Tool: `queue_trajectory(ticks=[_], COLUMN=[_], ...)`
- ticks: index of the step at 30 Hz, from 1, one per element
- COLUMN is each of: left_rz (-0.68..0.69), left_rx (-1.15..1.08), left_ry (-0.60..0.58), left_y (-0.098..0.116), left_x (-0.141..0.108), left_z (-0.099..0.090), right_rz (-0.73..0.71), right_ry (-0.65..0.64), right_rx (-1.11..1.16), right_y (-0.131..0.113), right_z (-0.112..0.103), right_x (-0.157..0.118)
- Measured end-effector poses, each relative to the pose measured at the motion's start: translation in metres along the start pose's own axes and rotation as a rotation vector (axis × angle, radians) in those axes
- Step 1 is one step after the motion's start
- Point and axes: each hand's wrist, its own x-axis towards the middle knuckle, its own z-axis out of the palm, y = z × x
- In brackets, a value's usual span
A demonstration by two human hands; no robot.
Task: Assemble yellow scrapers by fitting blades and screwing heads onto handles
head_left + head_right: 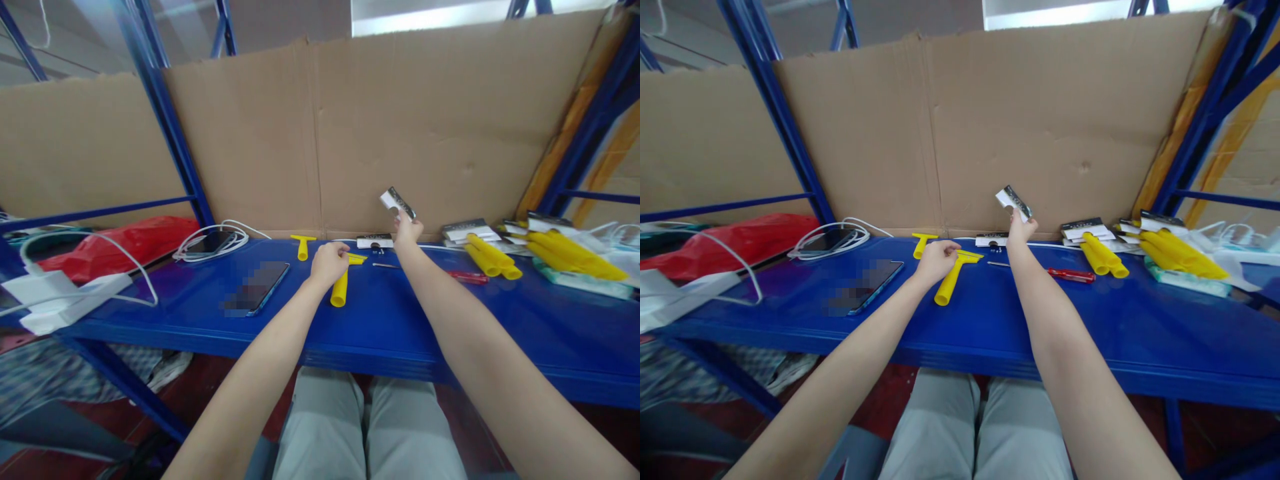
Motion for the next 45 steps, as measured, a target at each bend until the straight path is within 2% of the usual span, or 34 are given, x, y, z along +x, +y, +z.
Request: queue_trajectory(ticks=[2, 6, 11, 14, 18, 22, 25, 27, 32, 37, 39, 42, 45], left_rz=[-0.003, -0.001, -0.018, -0.016, -0.019, -0.044, -0.121, -0.158, -0.243, -0.164, -0.158, -0.243, -0.340], left_rx=[0.015, 0.030, 0.042, 0.033, 0.026, 0.055, 0.078, 0.084, 0.155, 0.219, 0.218, 0.151, -0.067], left_ry=[-0.002, -0.006, -0.019, -0.028, -0.030, -0.035, -0.077, -0.114, -0.225, -0.343, -0.339, -0.298, -0.224], left_y=[0.000, -0.001, -0.001, -0.001, 0.000, -0.001, -0.004, -0.005, -0.006, -0.009, -0.009, -0.006, -0.007], left_x=[0.000, 0.000, 0.001, 0.001, 0.001, 0.002, 0.003, 0.004, 0.006, 0.004, 0.003, 0.002, 0.006], left_z=[-0.001, -0.001, -0.001, -0.001, -0.002, -0.001, 0.000, 0.000, -0.002, 0.003, 0.005, 0.005, 0.006], right_rz=[0.146, 0.227, 0.126, 0.035, -0.058, -0.052, 0.046, 0.115, 0.154, 0.240, 0.288, 0.332, 0.384], right_ry=[0.038, -0.017, -0.130, -0.191, -0.378, -0.539, -0.582, -0.588, -0.563, -0.632, -0.680, -0.739, -0.801], right_rx=[0.096, 0.200, 0.088, -0.031, -0.163, -0.248, -0.329, -0.383, -0.377, -0.406, -0.418, -0.427, -0.423], right_y=[-0.004, -0.017, -0.030, -0.038, -0.049, -0.068, -0.083, -0.090, -0.096, -0.094, -0.093, -0.091, -0.090], right_z=[0.002, 0.007, 0.010, 0.003, -0.024, -0.064, -0.088, -0.094, -0.091, -0.087, -0.086, -0.087, -0.088], right_x=[-0.004, -0.017, -0.034, -0.044, -0.061, -0.075, -0.079, -0.081, -0.086, -0.096, -0.099, -0.103, -0.105])
